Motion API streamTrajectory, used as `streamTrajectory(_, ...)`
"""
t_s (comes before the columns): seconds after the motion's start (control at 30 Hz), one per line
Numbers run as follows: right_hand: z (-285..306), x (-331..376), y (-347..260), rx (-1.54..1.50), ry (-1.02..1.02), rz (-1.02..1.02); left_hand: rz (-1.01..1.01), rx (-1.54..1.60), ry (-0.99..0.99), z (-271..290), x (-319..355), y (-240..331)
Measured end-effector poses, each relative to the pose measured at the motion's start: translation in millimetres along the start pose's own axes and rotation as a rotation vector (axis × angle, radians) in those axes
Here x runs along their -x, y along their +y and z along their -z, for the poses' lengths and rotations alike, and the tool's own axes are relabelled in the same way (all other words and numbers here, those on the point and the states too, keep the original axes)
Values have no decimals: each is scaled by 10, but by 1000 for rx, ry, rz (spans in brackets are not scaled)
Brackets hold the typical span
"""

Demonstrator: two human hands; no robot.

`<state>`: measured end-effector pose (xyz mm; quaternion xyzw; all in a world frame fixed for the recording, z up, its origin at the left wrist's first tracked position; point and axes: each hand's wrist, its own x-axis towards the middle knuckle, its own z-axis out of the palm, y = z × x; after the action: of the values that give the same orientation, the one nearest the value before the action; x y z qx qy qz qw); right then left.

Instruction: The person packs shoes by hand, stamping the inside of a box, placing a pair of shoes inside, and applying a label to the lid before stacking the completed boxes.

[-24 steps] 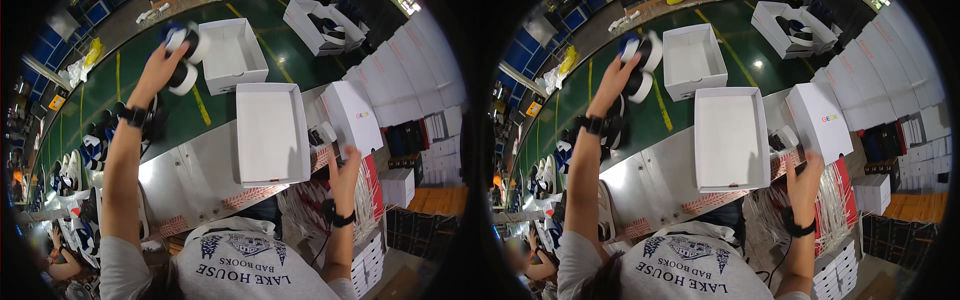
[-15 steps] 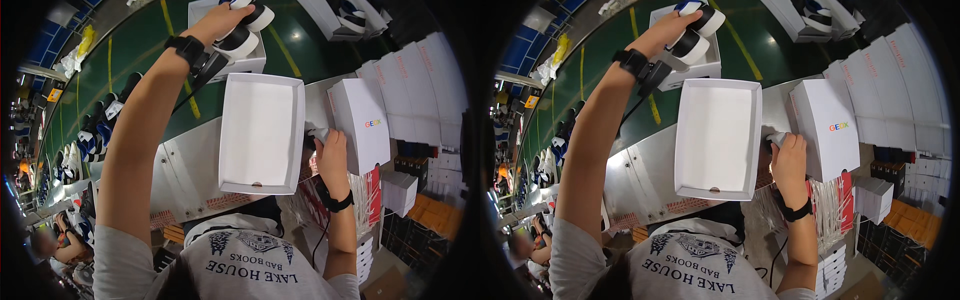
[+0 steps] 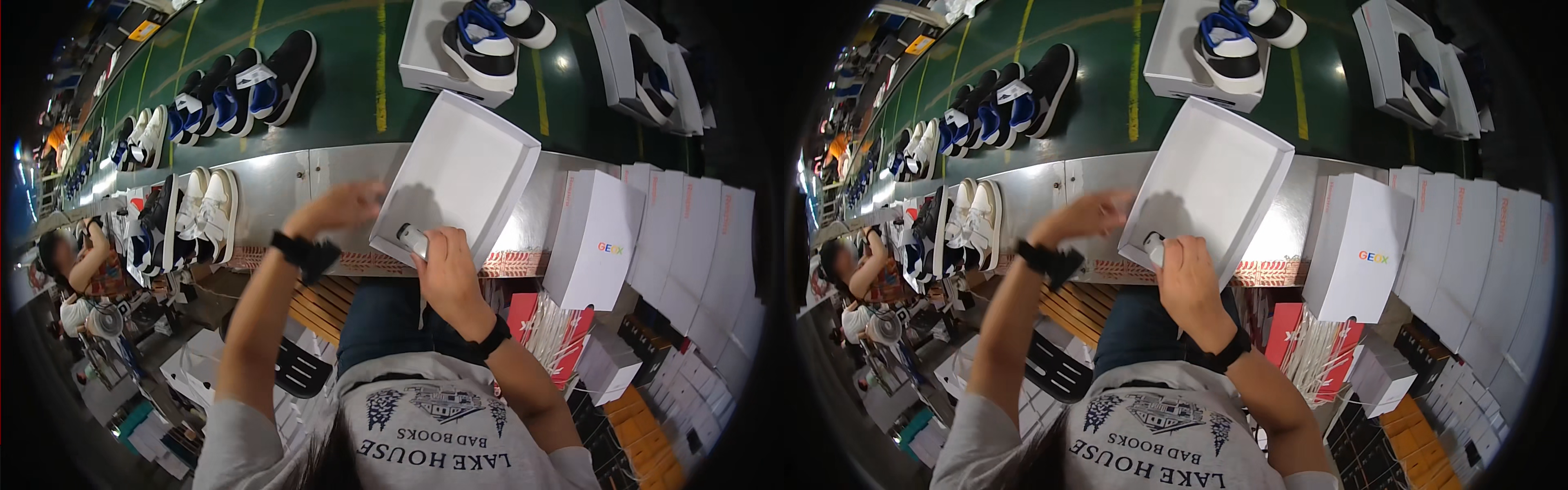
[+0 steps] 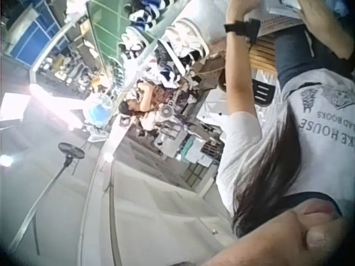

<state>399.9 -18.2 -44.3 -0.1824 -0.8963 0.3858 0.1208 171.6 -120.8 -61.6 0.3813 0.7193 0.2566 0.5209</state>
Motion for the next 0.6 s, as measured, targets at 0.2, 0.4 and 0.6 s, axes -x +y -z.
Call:
streamTrajectory(0.2,-62,-9,87,153,-186,129,163,492,205,-837,270,-225)
streamTrajectory(0.4,-160,-74,285,293,-278,329,63,523,192,-871,227,-294)
streamTrajectory(0.6,-330,-105,373,407,-391,333,30,507,197,-756,144,-360)
